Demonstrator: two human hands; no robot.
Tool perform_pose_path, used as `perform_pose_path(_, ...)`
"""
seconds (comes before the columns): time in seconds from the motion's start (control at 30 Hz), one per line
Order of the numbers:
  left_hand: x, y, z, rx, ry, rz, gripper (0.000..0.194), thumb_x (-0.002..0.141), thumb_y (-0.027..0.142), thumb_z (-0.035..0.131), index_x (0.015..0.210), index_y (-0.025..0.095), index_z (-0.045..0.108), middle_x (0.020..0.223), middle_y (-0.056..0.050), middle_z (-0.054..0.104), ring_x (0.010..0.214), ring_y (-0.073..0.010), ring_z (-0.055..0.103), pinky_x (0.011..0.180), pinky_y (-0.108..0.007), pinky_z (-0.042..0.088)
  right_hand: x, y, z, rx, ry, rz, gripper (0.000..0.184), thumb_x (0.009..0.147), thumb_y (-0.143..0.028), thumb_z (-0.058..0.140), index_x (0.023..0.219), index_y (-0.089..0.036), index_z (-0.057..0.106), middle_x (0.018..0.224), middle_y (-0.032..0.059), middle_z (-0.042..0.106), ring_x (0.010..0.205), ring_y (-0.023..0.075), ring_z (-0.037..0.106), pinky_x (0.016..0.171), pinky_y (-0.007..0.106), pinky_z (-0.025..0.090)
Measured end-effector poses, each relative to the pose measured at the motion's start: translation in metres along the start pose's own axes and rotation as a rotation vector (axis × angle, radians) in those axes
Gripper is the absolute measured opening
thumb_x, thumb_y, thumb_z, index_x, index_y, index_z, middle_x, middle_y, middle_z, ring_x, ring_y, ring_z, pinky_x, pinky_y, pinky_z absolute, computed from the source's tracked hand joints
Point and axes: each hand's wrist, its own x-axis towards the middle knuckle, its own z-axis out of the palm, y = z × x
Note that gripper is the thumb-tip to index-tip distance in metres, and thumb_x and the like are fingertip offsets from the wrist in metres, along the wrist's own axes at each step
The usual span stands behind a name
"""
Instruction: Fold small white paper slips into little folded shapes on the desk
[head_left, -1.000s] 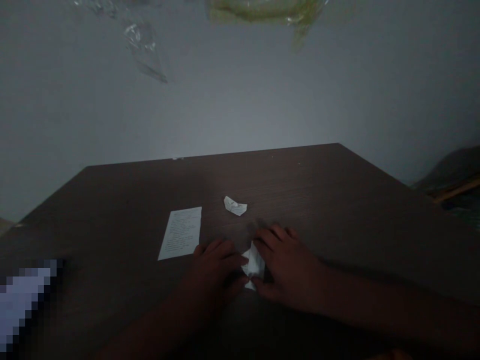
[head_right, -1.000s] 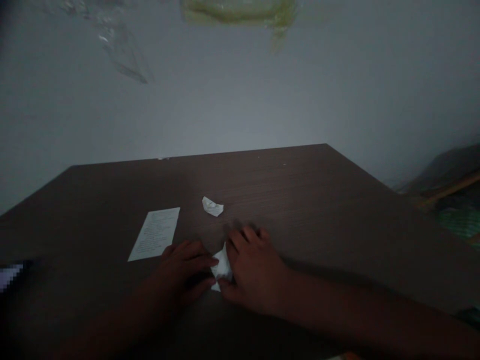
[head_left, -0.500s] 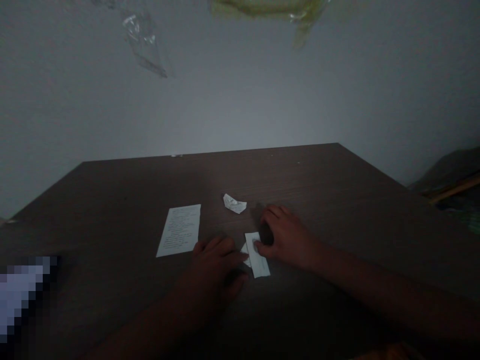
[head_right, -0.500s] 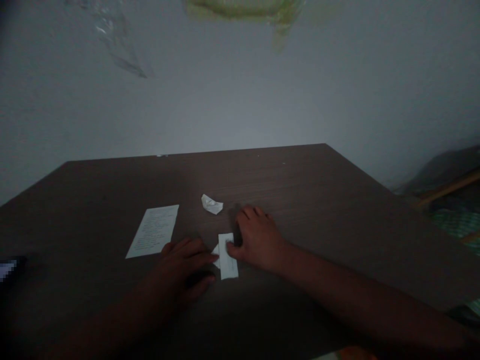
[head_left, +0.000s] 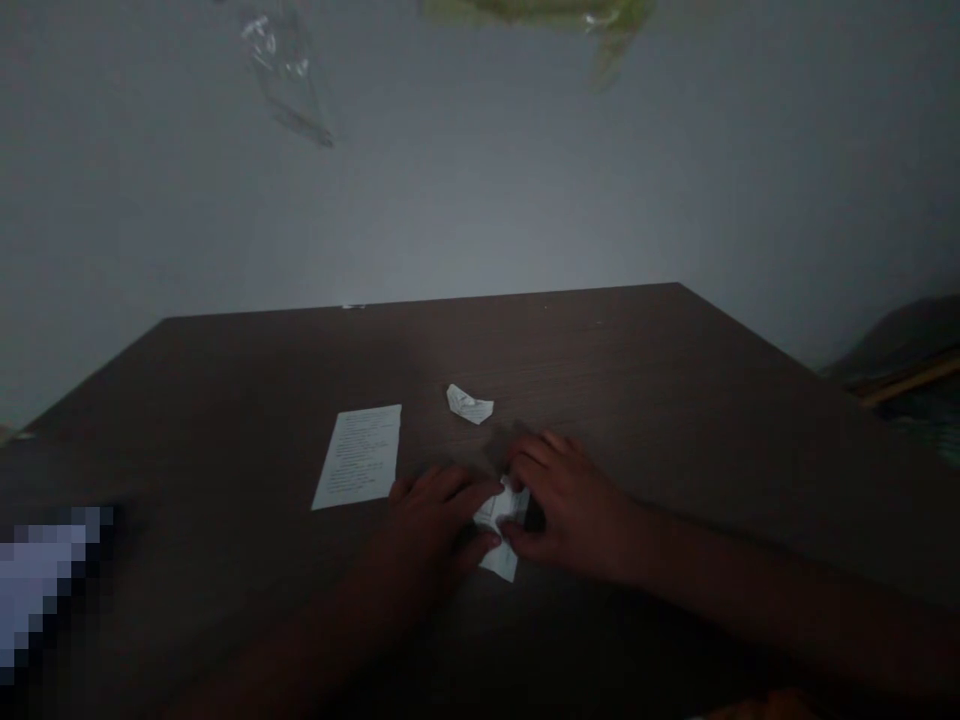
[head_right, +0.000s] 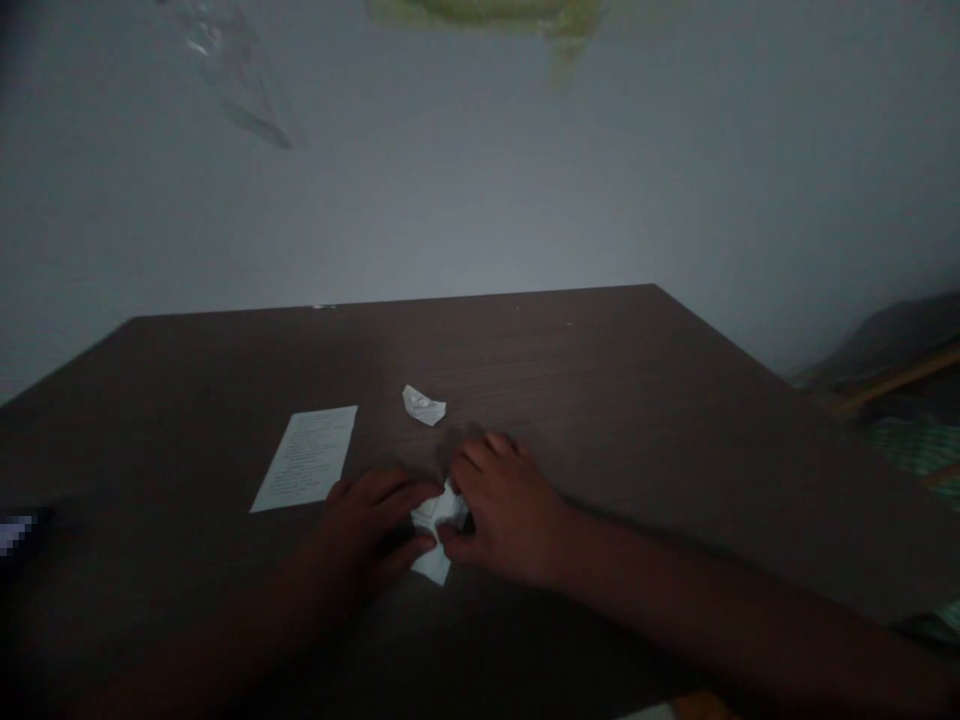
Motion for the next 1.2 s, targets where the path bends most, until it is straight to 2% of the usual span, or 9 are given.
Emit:
perform_pose_path(0.07,-0.001,-0.001,0.0,0.012,-0.004,0.038,0.046,0.095,0.012,0.074,0.135,0.033,0.071,0.123,-0.003,0.071,0.117,-0.0311,0.066,0.1,-0.048,0.047,0.0,0.002,0.0,-0.014,0.022,0.007,0.029,0.087,-0.038,0.083,0.098,-0.019,0.064,0.11,0.0094,0.068,0.108,0.031,0.058,0.09,0.044,0.043)
perform_pose_path(0.17,0.0,-0.004,-0.001,0.02,-0.058,0.068,0.042,0.096,0.01,0.072,0.13,0.034,0.076,0.117,-0.003,0.069,0.111,-0.0297,0.066,0.096,-0.047,0.048,0.0,0.003,-0.001,-0.018,0.036,0.019,0.028,0.088,-0.038,0.082,0.095,-0.02,0.063,0.109,0.009,0.068,0.105,0.0302,0.058,0.088,0.042,0.043)
perform_pose_path(0.4,0.003,0.0,-0.01,0.036,-0.143,0.045,0.038,0.096,0.013,0.072,0.128,0.032,0.077,0.118,-0.005,0.067,0.112,-0.0307,0.064,0.094,-0.047,0.046,-0.008,-0.015,-0.001,0.02,-0.015,-0.01,0.033,0.084,-0.041,0.085,0.098,-0.019,0.066,0.109,0.0099,0.068,0.106,0.0316,0.058,0.089,0.046,0.046)
perform_pose_path(0.53,0.003,0.006,-0.015,0.022,-0.12,0.037,0.039,0.095,0.005,0.066,0.121,0.03,0.078,0.115,-0.003,0.067,0.112,-0.0285,0.064,0.094,-0.043,0.045,-0.009,-0.02,0.002,0.026,-0.029,-0.046,0.032,0.085,-0.039,0.084,0.1,-0.018,0.067,0.107,0.0105,0.068,0.105,0.0321,0.058,0.089,0.048,0.047)
perform_pose_path(0.67,0.001,0.007,-0.016,0.023,-0.134,0.034,0.035,0.094,0.005,0.066,0.115,0.029,0.079,0.114,-0.002,0.067,0.111,-0.0281,0.064,0.093,-0.041,0.046,-0.009,-0.021,0.005,0.029,-0.018,-0.064,0.033,0.084,-0.039,0.084,0.1,-0.017,0.067,0.106,0.0109,0.068,0.104,0.0324,0.058,0.088,0.049,0.048)
perform_pose_path(0.77,0.0,0.004,-0.015,0.012,-0.125,0.049,0.039,0.094,0.006,0.066,0.122,0.03,0.078,0.116,-0.002,0.066,0.112,-0.0278,0.064,0.095,-0.042,0.047,-0.009,-0.021,0.005,0.049,-0.015,-0.056,0.033,0.082,-0.039,0.085,0.097,-0.017,0.065,0.105,0.0101,0.067,0.101,0.0311,0.058,0.087,0.047,0.048)
perform_pose_path(1.03,0.0,-0.001,-0.011,-0.008,-0.13,0.052,0.047,0.091,0.01,0.07,0.132,0.034,0.073,0.121,-0.003,0.068,0.115,-0.0297,0.065,0.097,-0.046,0.048,-0.006,-0.011,0.006,0.066,0.019,-0.004,0.03,0.081,-0.033,0.085,0.092,-0.019,0.062,0.104,0.0091,0.066,0.104,0.0308,0.06,0.089,0.045,0.048)
perform_pose_path(1.2,-0.001,-0.002,-0.007,-0.018,-0.105,-0.01,0.047,0.091,0.01,0.07,0.135,0.028,0.069,0.132,-0.005,0.069,0.123,-0.0321,0.065,0.104,-0.051,0.049,0.004,0.007,0.008,0.032,0.072,0.064,0.028,0.082,-0.029,0.085,0.088,-0.021,0.059,0.102,0.007,0.065,0.102,0.0284,0.059,0.087,0.042,0.046)
